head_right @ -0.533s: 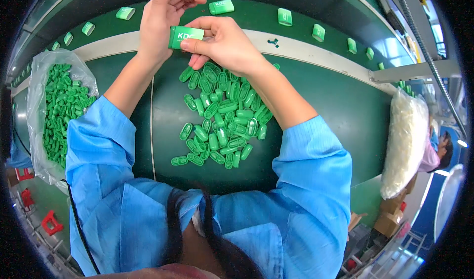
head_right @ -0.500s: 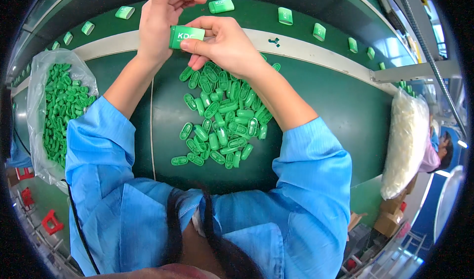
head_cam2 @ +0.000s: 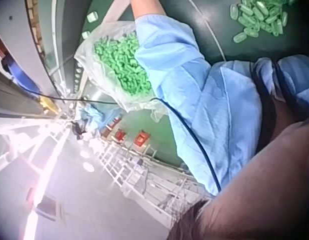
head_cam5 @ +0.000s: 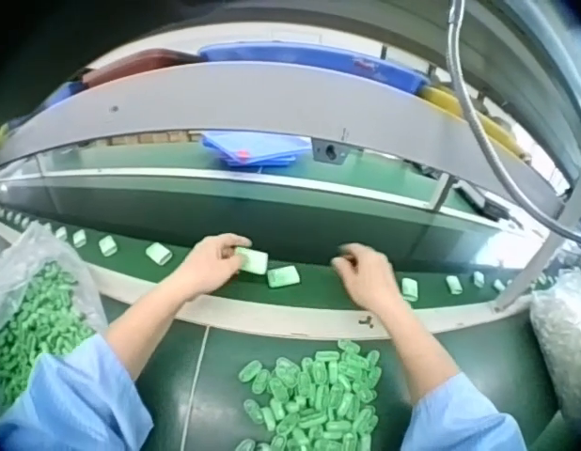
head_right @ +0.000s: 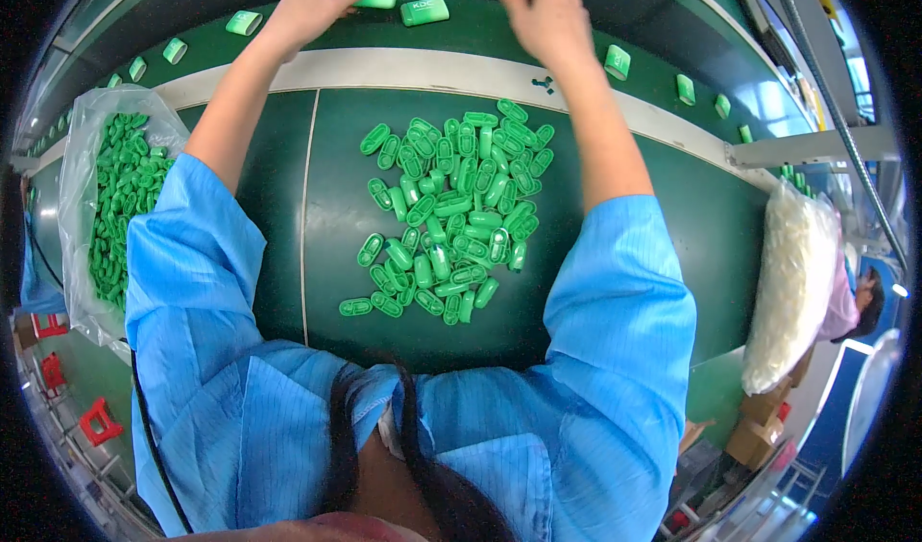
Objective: The person assembles small green plastic components by hand on a factory assembly line.
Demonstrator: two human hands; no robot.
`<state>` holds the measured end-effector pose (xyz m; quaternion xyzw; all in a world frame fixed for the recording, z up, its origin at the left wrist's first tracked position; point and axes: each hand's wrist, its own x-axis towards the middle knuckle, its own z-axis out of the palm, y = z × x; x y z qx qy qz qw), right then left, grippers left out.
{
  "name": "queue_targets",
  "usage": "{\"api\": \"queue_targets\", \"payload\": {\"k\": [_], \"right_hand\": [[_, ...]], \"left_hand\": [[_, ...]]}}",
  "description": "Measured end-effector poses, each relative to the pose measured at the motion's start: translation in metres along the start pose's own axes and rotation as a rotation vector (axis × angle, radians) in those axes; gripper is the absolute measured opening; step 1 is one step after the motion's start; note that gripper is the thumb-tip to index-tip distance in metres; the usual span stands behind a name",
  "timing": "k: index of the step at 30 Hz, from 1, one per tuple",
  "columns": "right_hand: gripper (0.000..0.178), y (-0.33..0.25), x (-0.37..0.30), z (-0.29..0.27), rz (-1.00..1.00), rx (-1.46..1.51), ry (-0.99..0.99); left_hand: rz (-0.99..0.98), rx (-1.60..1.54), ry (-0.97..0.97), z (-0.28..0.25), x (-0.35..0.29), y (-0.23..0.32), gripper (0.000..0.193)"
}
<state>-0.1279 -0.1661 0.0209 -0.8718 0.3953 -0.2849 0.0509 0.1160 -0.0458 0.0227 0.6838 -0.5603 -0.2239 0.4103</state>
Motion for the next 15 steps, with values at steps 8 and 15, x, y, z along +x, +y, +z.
{"api": "queue_targets", "payload": {"k": [8, 15], "right_hand": [[0.029, 0.053, -0.021, 0.009, 0.082, -0.05, -0.069], [0.026, 0.03, -0.041, -0.006, 0.429, 0.413, -0.128]], "left_hand": [[0.472, 0.585, 0.371, -0.004, -0.029, -0.033, 0.034], [0.619, 0.259, -0.518, 0.004, -0.101, 0.028, 0.029]]}}
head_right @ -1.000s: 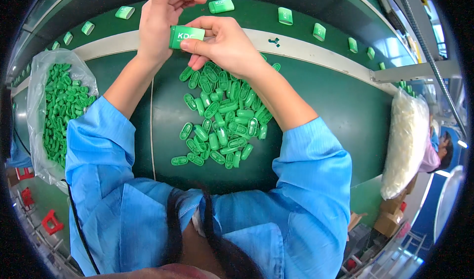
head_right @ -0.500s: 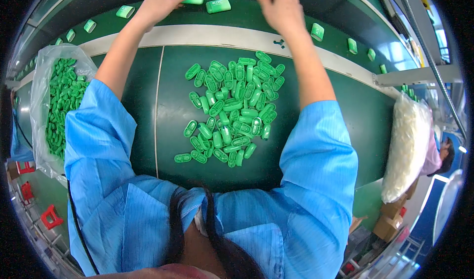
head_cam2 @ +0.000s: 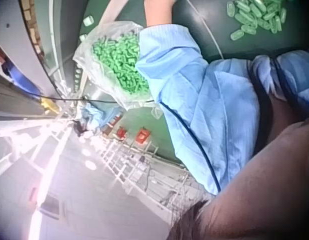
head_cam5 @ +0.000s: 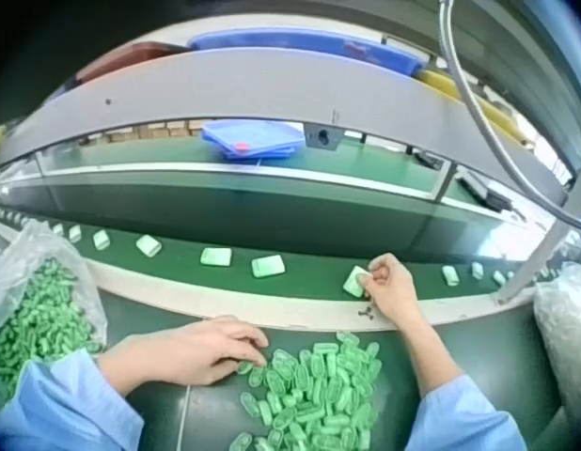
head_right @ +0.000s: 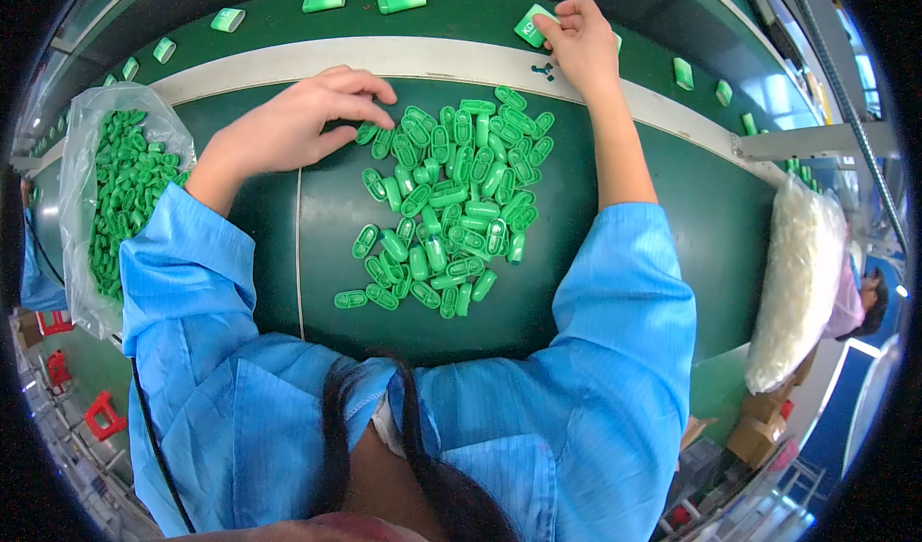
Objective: The person assembles small green plastic components by hand on a factory assembly line.
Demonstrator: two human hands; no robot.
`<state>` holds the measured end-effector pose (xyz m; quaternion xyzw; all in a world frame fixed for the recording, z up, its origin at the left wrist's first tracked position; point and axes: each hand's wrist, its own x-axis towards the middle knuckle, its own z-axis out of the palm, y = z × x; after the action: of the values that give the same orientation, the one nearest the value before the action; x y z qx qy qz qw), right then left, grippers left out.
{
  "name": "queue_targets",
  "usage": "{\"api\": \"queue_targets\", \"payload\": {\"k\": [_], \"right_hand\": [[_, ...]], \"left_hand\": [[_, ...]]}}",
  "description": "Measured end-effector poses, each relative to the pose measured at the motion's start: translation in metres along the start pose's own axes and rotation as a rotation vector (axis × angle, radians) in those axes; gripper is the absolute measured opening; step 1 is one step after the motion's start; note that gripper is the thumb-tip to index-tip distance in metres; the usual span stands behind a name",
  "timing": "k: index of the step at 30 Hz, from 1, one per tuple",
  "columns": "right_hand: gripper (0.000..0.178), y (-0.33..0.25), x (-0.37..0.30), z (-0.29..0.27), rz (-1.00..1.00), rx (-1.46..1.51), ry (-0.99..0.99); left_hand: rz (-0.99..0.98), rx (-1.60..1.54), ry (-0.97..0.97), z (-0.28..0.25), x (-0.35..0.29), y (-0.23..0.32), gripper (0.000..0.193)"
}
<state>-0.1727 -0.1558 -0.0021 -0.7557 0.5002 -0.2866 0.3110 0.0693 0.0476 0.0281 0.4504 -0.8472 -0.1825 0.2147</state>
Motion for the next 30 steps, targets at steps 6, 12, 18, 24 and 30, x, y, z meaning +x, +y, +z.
{"api": "queue_targets", "payload": {"k": [6, 12, 18, 24, 30], "right_hand": [[0.034, -0.007, -0.026, 0.009, 0.034, 0.696, -0.25], [0.025, -0.024, -0.04, 0.004, 0.052, 0.899, -0.366], [0.029, -0.035, -0.052, 0.017, 0.035, 0.767, -0.306], [0.03, -0.031, -0.05, 0.02, 0.026, 0.782, -0.314], [0.031, -0.022, -0.041, 0.018, 0.045, 0.905, -0.234]], "left_hand": [[-0.018, 0.218, 0.165, 0.016, 0.011, -0.001, 0.015], [-0.399, -0.249, 0.304, 0.018, 0.072, -0.013, 0.034], [-0.49, -1.113, 0.334, 0.037, 0.088, -0.016, 0.035], [-0.507, -1.016, 0.302, 0.031, 0.082, -0.021, 0.035], [-0.496, -1.077, 0.399, 0.032, 0.083, -0.028, 0.038]]}}
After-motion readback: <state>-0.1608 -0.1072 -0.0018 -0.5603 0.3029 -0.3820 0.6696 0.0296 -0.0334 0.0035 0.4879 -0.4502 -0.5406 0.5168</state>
